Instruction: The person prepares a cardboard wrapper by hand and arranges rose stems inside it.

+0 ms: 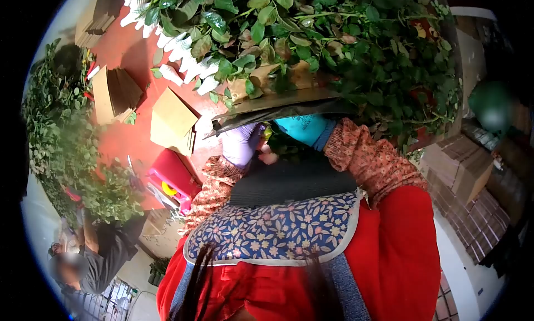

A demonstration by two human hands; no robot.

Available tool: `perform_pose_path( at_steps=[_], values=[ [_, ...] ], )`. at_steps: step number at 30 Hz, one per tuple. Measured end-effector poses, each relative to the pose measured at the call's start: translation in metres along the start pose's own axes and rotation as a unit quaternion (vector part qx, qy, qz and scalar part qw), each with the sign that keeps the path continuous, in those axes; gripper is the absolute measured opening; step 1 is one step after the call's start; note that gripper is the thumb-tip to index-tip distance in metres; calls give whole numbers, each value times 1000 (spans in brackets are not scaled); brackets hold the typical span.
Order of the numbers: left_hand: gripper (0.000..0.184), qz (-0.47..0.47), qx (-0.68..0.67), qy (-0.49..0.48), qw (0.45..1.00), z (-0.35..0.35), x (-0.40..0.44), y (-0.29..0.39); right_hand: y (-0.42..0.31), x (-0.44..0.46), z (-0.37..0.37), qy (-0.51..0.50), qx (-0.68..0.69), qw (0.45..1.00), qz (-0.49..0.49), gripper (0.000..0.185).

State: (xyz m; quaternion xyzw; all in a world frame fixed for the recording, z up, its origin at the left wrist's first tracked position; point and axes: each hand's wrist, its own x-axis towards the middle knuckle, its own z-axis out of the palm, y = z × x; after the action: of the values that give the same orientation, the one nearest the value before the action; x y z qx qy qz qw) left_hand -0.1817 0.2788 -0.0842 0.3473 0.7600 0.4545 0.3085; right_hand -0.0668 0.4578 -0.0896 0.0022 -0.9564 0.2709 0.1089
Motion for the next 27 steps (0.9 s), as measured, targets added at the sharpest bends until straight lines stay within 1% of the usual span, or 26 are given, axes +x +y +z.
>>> perform_pose_path(
  at_steps=[1, 2, 3, 4, 5, 6, 7, 8, 9, 10, 11, 12, 13, 14, 15, 17, 20, 21, 23, 24, 25, 26, 27],
  values=[
    [10, -16, -29, -5, 999, 1, -1, 1, -3, -2, 2, 0, -2, 1000, 0, 28],
    [10, -32, -59, -9, 998, 2, -3, 3, -4, -4, 6, 9, 215, 972, 94, 28],
    [10, -65, -64, -26, 995, 1, -3, 6, -3, -6, 10, 13, 320, 937, 138, 29],
    [11, -97, -68, -43, 992, 1, -4, 7, -1, -8, 13, 26, 420, 889, 182, 29],
    [11, -97, -64, -47, 992, 1, -6, 2, 6, -7, 17, 24, 211, 973, 95, 32],
    [15, -82, -104, -30, 991, 2, -9, -9, 11, -9, 21, 22, -11, 1000, 6, 35],
    [20, -68, -145, -13, 987, 1, -10, -13, 15, -10, 25, 26, -9, 1000, 11, 35],
    [25, 34, -66, 62, 995, 1, -13, -17, 18, -11, 30, 46, -67, 997, -18, 38],
    [28, 51, -91, 75, 992, -4, -19, -21, 21, -10, 35, 64, -122, 989, -49, 42],
    [29, 87, -59, 74, 992, -17, -21, -23, 22, -1, 34, 22, -97, 994, -40, 46],
    [30, 123, -26, 73, 989, -33, -25, -26, 15, 5, 24, -65, -168, 983, -25, 45],
    [31, 79, 8, 86, 993, -42, -37, -34, 8, 13, 14, -117, -186, 976, 3, 44],
    [31, 57, 20, 110, 992, -48, -42, -33, 2, 20, 7, -170, -203, 964, 30, 43],
    [31, 38, -1, 129, 991, -53, -46, -38, 5, 24, 4, -176, -177, 968, 25, 41],
    [31, 20, -22, 149, 988, -56, -50, -44, 11, 22, 14, -88, -206, 974, -17, 43],
    [29, 1, -12, 156, 988, -61, -51, -34, 18, 23, 22, -120, -190, 975, 2, 45],
    [24, 75, 82, 96, 989, -62, -37, -13, 22, 29, 26, -142, -189, 972, 6, 47],
    [27, 114, 161, 74, 978, -60, -31, -6, 22, 31, 26, -141, -190, 972, 5, 47],
    [37, 113, 199, 30, 973, -48, -15, 12, 22, 36, 25, -160, -182, 970, 5, 48],
    [50, 133, 198, -6, 971, -41, -8, -3, 24, 38, 30, -124, -169, 978, 1, 47],
    [52, 92, 222, -47, 970, -37, -1, -6, 25, 42, 33, -167, -162, 972, 23, 41],
    [53, 61, 191, -84, 976, -32, 14, -17, 37, 41, 46, -105, -155, 982, -20, 33],
    [53, 51, 182, -111, 976, -29, 24, -26, 46, 39, 58, -41, -156, 986, -48, 29]
  ],
)
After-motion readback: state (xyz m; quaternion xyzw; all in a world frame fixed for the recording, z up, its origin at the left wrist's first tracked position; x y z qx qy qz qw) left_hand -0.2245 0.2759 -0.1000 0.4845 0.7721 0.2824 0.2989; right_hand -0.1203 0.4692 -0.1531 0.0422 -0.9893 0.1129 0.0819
